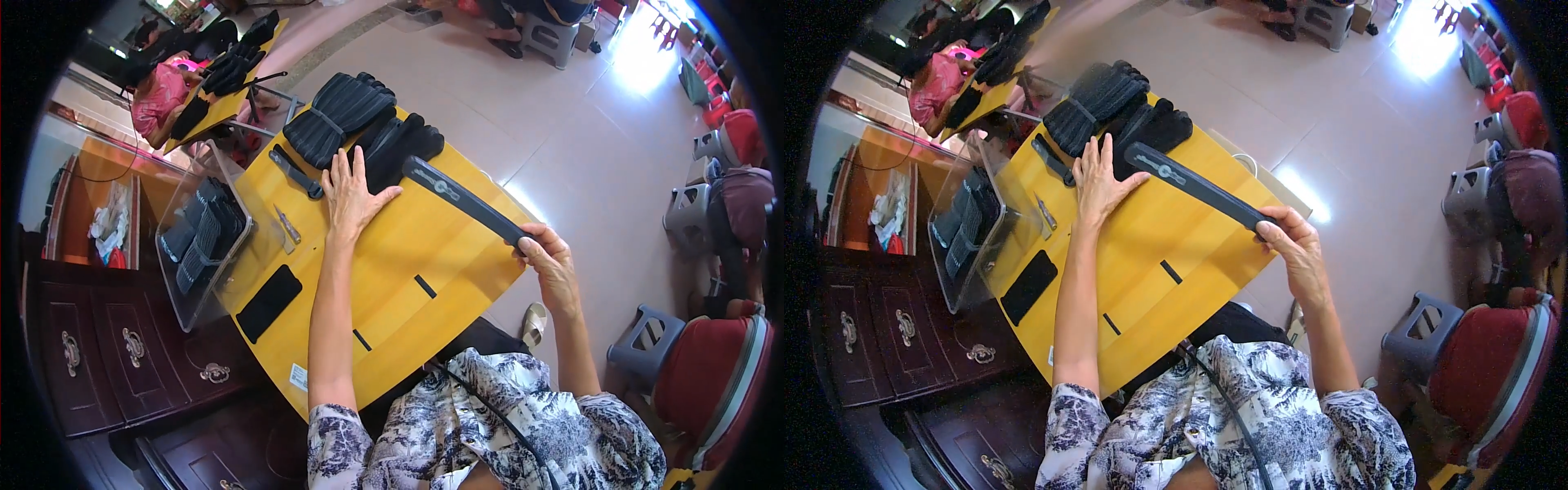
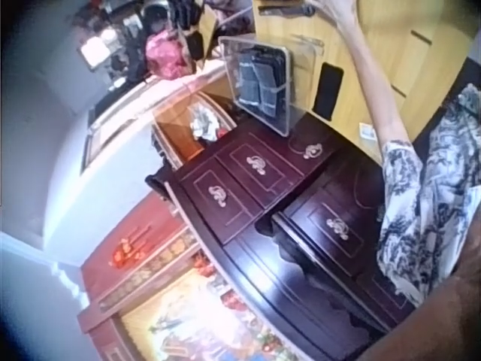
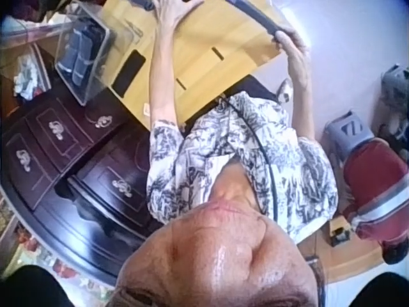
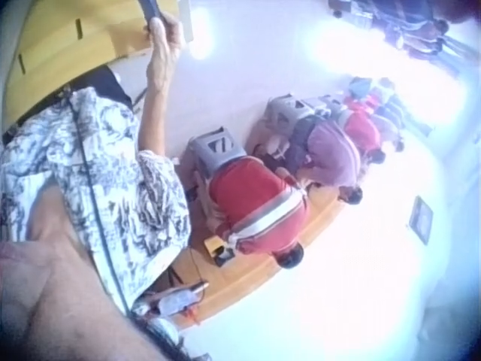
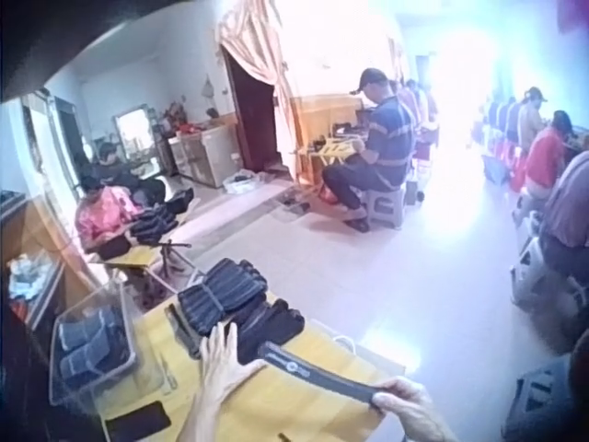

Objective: Sorting and bundling black elastic straps on a wooden table.

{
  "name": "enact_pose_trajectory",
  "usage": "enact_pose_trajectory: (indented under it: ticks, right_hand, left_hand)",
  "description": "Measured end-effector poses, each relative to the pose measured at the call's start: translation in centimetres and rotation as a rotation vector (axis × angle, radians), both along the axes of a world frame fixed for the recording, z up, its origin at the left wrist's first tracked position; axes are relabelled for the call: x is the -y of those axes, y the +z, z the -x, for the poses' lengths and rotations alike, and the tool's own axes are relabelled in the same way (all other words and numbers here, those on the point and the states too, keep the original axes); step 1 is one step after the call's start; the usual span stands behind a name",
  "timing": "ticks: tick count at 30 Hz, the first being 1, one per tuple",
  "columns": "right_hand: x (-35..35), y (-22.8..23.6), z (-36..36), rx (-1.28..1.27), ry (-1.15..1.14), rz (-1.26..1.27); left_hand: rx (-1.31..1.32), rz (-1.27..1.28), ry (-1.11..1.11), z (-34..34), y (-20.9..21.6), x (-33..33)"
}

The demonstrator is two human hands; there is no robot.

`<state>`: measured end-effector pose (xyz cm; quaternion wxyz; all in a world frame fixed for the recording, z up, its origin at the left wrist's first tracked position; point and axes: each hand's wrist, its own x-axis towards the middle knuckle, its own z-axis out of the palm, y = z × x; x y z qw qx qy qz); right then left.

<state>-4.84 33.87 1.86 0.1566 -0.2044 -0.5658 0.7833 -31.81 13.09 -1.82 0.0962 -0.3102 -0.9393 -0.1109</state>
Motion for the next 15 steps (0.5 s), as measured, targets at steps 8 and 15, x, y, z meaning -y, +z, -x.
enact_pose_trajectory:
  ticks: [8, 15]
  right_hand:
    - [3.3, 0.6, 2.3, 0.004, 0.073, 0.037]
    - [7.1, 1.6, 3.1, 0.042, 0.290, -0.219]
  left_hand:
    - [0.714, -0.914, -0.236, -8.9, 3.6, 1.3]
    - [0.869, -1.689, -0.160, -14.2, 8.0, 4.8]
